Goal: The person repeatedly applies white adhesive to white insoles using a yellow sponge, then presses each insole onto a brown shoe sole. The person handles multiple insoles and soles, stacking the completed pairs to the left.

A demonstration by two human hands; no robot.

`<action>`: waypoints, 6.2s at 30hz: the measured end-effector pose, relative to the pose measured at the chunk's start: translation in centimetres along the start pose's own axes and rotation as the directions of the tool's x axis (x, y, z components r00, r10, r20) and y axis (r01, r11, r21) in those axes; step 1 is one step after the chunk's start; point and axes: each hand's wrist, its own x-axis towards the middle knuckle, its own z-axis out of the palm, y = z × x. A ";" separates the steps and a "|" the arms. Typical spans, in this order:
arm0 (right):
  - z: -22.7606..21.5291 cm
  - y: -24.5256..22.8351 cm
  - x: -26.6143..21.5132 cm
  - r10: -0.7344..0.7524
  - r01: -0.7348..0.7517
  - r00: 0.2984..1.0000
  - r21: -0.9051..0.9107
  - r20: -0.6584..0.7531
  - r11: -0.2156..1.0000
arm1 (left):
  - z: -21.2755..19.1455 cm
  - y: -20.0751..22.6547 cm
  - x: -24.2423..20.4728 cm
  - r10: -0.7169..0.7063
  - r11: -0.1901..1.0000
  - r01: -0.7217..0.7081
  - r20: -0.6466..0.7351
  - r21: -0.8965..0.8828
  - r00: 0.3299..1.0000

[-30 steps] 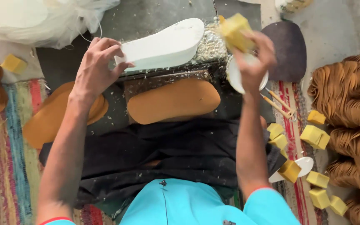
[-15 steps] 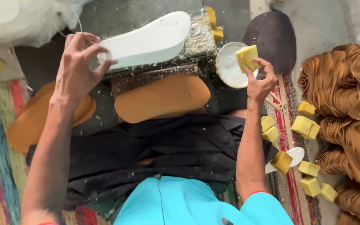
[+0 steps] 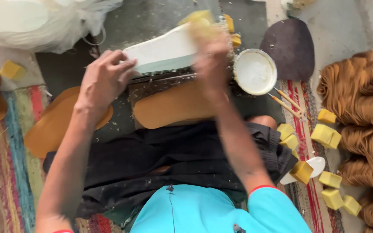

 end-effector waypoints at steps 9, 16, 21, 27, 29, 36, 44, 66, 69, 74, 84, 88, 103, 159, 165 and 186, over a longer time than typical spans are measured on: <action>5.6 6.6 0.7 0.138 -0.136 0.990 0.045 -0.038 0.990 | -0.2 0.7 1.3 0.000 0.999 -0.006 0.124 0.050 0.992; 1.0 8.0 1.9 -0.005 0.017 0.971 0.048 -0.238 0.999 | 0.8 -1.4 7.7 0.018 0.993 -0.050 0.279 0.106 0.960; 2.0 -1.6 1.1 -0.032 0.039 0.999 0.306 -0.027 0.951 | 8.7 -1.3 20.3 0.263 0.951 -0.272 -0.082 -0.148 0.961; 5.0 -10.7 -3.4 -0.149 0.099 0.965 0.228 0.215 0.969 | 10.3 -0.3 22.4 0.536 0.742 -0.435 -0.061 0.511 0.842; 2.2 -12.1 -4.3 -0.229 0.187 0.958 0.227 0.175 0.956 | 7.6 -0.4 20.4 0.498 0.787 -0.472 0.041 0.397 0.866; -1.7 -8.1 -5.9 0.088 -0.084 0.995 0.076 -0.039 0.994 | -4.6 -2.5 5.8 0.159 0.979 -0.186 0.263 0.083 0.952; -0.7 -5.5 -3.8 0.096 -0.094 0.995 -0.065 0.032 0.993 | -3.2 -2.7 4.6 0.184 0.947 -0.241 0.257 0.211 0.949; -5.0 -1.9 -4.7 0.174 -0.271 0.962 0.806 0.210 0.526 | -13.8 8.8 -6.9 -0.374 0.927 0.342 -0.315 -0.153 0.873; -6.3 -4.0 -9.0 0.272 -0.330 0.938 0.792 0.214 0.514 | -12.3 10.0 -7.8 -0.468 0.875 0.401 -0.262 -0.269 0.844; -6.7 -2.6 -18.1 0.488 -0.552 0.815 0.674 0.313 0.490 | -1.8 10.6 -15.2 -0.757 0.458 0.468 -0.055 -0.756 0.652; -9.0 -0.3 -12.0 0.577 -0.642 0.741 0.617 0.345 0.455 | -5.0 12.8 -8.6 -0.380 0.745 0.248 -0.090 -0.619 0.921; -8.2 -0.8 -13.7 0.515 -0.661 0.733 0.646 0.445 0.382 | -5.0 12.1 -10.6 -0.393 0.711 0.257 -0.068 -0.655 0.917; -7.5 7.0 -12.2 0.621 -0.800 0.599 0.412 0.505 0.436 | 5.7 8.6 -8.7 -0.634 0.353 0.467 0.160 -0.811 0.757; -4.5 -5.2 -21.1 0.167 -0.166 0.980 -0.018 0.104 0.986 | 0.9 5.2 -15.8 -0.556 0.826 0.533 -0.412 -0.182 0.721; -5.4 -10.5 -24.7 -0.345 0.102 0.852 0.520 0.395 0.848 | 5.3 -13.9 -36.0 -0.702 0.480 0.864 -0.525 0.149 0.481; -6.3 -6.9 -17.8 0.159 -0.260 0.953 0.433 0.257 0.863 | -8.1 12.0 -8.0 -0.065 0.990 0.072 -0.063 0.125 0.996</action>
